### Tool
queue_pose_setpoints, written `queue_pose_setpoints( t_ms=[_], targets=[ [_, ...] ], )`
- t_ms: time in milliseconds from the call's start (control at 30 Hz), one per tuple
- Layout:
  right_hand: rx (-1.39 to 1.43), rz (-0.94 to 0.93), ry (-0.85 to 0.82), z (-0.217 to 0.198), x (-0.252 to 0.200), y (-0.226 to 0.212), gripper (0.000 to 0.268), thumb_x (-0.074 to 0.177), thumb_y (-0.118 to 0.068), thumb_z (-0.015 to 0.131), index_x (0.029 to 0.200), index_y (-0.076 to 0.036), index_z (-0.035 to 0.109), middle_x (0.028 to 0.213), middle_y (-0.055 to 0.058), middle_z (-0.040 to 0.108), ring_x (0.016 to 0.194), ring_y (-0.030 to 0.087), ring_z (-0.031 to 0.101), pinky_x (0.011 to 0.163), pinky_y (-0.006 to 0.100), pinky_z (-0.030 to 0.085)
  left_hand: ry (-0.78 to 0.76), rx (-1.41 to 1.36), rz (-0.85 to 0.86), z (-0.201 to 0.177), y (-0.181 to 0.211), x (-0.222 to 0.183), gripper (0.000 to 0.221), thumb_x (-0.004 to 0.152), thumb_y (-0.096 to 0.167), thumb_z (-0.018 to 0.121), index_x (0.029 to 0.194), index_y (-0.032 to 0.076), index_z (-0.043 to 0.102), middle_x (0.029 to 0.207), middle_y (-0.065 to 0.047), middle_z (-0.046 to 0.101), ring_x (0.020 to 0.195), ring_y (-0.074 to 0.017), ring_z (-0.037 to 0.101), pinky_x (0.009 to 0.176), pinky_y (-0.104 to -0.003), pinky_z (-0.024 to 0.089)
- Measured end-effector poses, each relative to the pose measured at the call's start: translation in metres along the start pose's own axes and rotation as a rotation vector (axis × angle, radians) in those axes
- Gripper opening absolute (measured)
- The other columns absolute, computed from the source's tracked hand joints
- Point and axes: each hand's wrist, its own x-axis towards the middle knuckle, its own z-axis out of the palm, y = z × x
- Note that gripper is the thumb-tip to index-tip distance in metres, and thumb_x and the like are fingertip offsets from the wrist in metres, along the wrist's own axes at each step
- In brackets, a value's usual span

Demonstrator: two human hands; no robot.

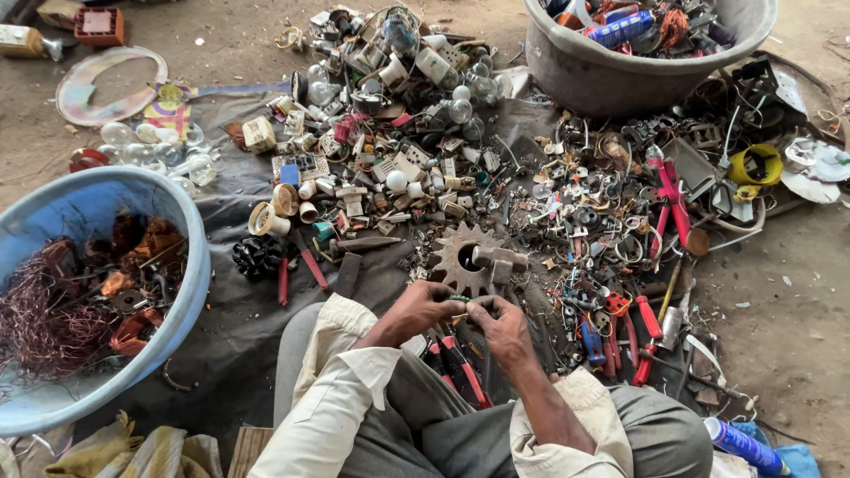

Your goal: The person uses a hammer and pliers to dismantle components from a large metal gear and other scrap electronics while sitting on the ground.

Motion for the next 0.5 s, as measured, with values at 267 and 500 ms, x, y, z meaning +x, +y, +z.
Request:
queue_pose_setpoints(
  t_ms=[267,500],
  targets=[
    [0.08,0.041,-0.201,-0.003,0.008,0.016,0.019,0.095,-0.012,0.066,0.11,-0.002,0.072,0.077,0.005,0.067,0.061,0.011,0.058,0.056,0.025,0.051,0.062,-0.188,0.109,-0.004,-0.007,0.009,0.023,0.096,0.023,0.07,0.1,0.001,0.076,0.079,-0.002,0.071,0.069,-0.0075,0.061,0.062,-0.025,0.049],
    [0.126,-0.009,-0.027,-0.01,0.019,0.022,0.025,0.096,-0.024,0.067,0.107,-0.002,0.073,0.069,0.002,0.061,0.061,0.012,0.057,0.057,0.028,0.053,0.095,-0.351,0.023,-0.007,-0.001,0.008,0.024,0.091,0.022,0.072,0.095,-0.001,0.074,0.073,-0.005,0.071,0.057,-0.0146,0.059,0.05,-0.033,0.046]
  ],
)
